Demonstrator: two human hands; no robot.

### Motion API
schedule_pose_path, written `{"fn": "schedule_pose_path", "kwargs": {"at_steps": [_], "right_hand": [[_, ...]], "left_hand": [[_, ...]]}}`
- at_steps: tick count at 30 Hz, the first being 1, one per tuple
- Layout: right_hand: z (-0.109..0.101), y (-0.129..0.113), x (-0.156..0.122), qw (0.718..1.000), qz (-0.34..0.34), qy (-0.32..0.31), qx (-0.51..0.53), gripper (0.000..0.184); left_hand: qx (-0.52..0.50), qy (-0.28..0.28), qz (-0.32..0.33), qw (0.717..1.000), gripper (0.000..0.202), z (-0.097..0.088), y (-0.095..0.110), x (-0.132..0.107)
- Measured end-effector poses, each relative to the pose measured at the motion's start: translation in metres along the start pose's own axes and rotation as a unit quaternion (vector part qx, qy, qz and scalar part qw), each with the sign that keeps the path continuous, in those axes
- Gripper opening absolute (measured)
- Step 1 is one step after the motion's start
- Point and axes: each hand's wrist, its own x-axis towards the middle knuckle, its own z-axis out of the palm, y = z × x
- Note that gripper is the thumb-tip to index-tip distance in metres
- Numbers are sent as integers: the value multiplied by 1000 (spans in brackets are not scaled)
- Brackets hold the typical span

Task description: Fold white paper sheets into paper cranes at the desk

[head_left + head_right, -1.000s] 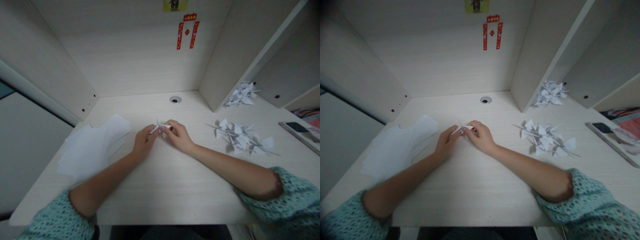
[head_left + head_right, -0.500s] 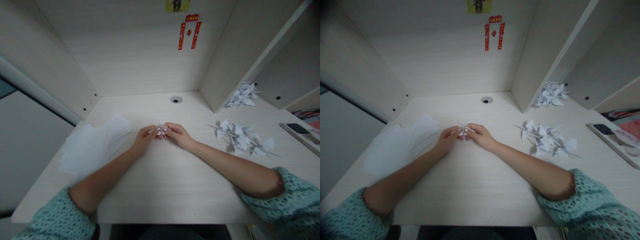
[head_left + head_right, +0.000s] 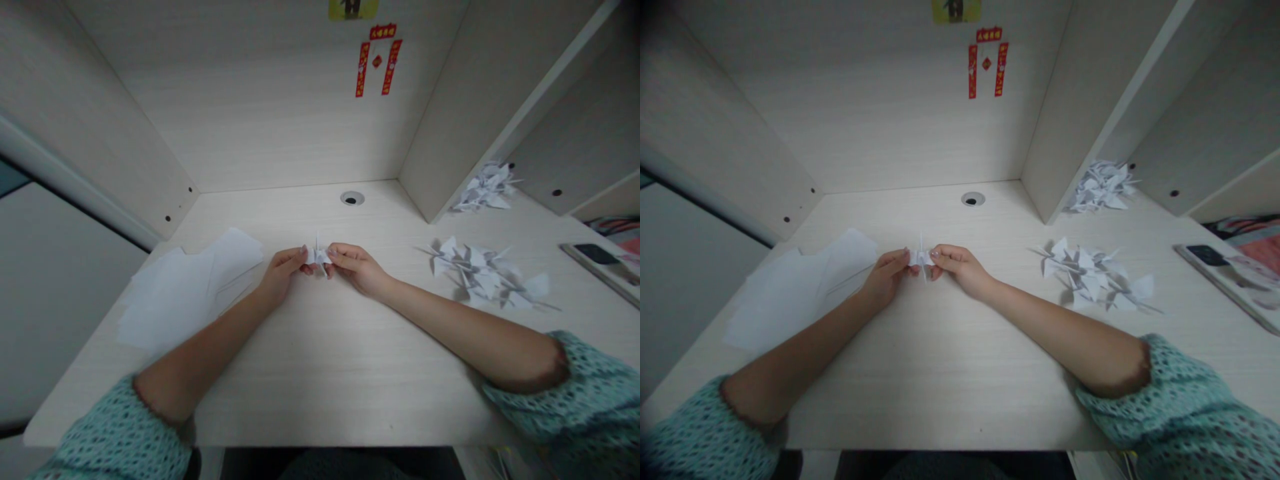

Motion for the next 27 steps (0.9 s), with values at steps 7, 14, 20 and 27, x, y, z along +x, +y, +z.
{"fn": "schedule_pose_path", "kwargs": {"at_steps": [7,14,20,27], "right_hand": [[0,1,1,1000,5,8,10,32],[-1,3,2,1000,-1,12,-8,35],[2,4,0,999,-14,-2,-48,38],[4,3,-1,994,-18,6,-104,40]], "left_hand": [[-11,-2,8,1000,44,-3,-2,1],[34,-5,7,999,46,-2,-4,1],[88,-51,31,994,45,1,-3,1],[122,-41,45,991,41,2,1,0]]}}
